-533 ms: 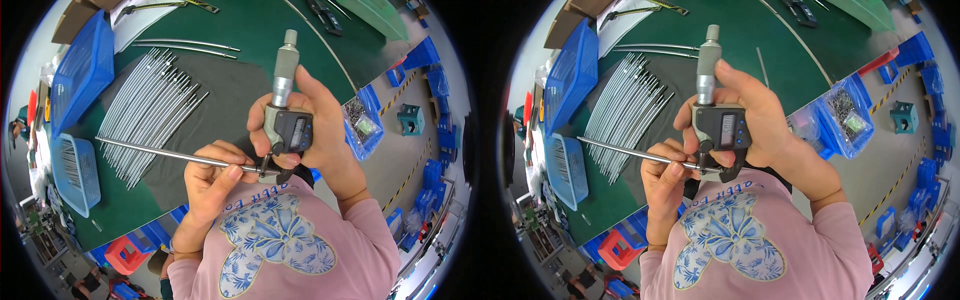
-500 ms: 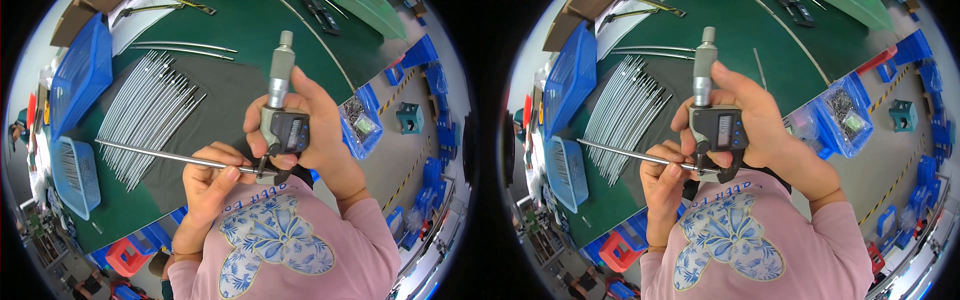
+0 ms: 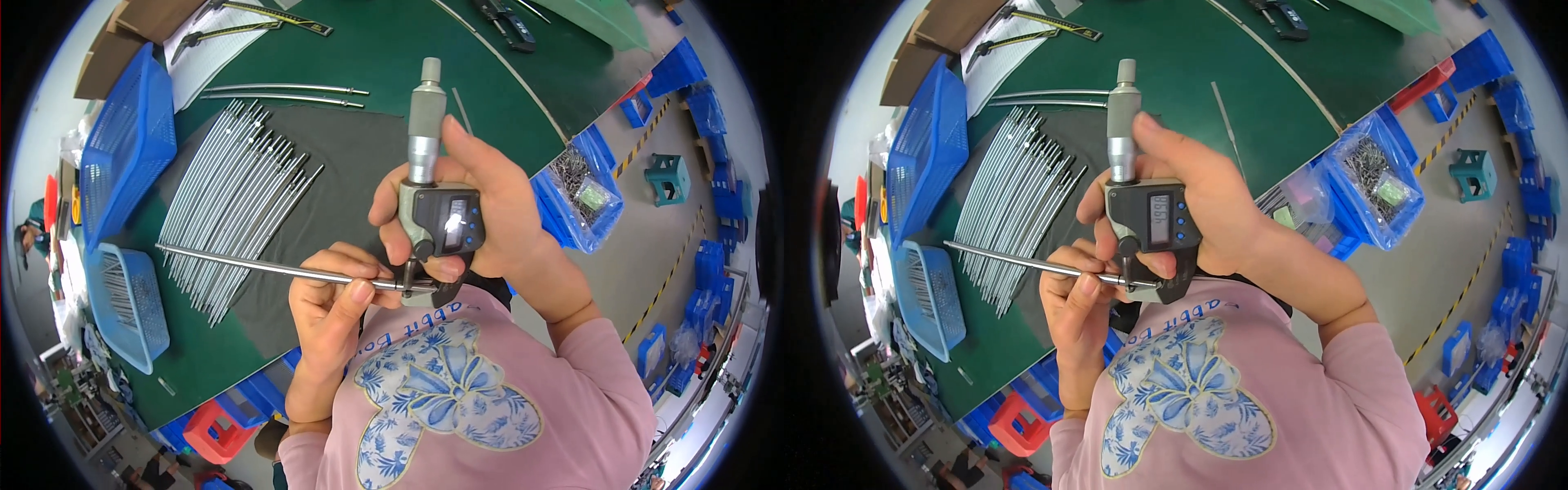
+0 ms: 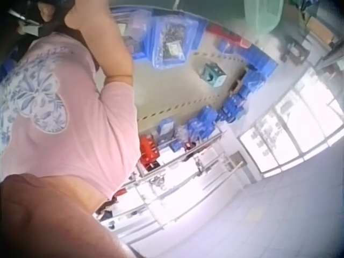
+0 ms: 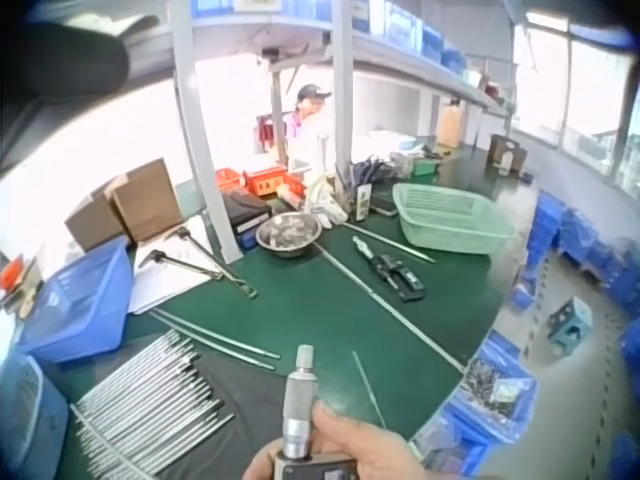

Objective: File the ends of metal rods to remove burrs and measure the diameter using a digital micrometer.

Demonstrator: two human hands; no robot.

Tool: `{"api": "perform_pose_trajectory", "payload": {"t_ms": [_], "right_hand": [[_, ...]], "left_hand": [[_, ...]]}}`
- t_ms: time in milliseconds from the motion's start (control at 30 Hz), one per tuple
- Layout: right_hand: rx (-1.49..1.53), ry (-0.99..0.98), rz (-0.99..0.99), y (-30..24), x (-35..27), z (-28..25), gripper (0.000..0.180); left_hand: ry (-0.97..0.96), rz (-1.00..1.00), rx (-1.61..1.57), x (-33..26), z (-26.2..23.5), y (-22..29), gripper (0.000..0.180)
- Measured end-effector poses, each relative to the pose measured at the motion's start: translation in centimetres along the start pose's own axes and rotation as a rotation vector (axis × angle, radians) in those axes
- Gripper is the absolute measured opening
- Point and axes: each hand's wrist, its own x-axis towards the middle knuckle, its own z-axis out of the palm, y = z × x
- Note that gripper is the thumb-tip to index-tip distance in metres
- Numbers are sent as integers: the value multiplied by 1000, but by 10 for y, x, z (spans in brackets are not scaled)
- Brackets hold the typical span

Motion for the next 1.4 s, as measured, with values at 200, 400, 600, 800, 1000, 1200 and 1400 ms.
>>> {"api": "perform_pose_trajectory", "payload": {"t_ms": [200,400,600,800,1000,1200,1400], "right_hand": [[39,33,21,-1,-2,2,75],[40,-5,2,0,0,-2,76],[57,-55,-14,2,1,-4,75],[23,-40,9,1,2,-4,74],[82,-31,12,3,-1,-2,76],[109,-51,10,2,-2,-3,76],[120,-97,4,3,-1,-6,76]], "left_hand": [[-55,24,5,1,-1,0,13],[-71,18,15,2,-1,1,14],[-56,15,6,1,-2,0,15],[-28,26,38,1,-3,0,15],[-58,35,13,0,-2,1,16],[-63,44,26,0,0,1,17],[-88,56,21,1,-1,0,17]]}}
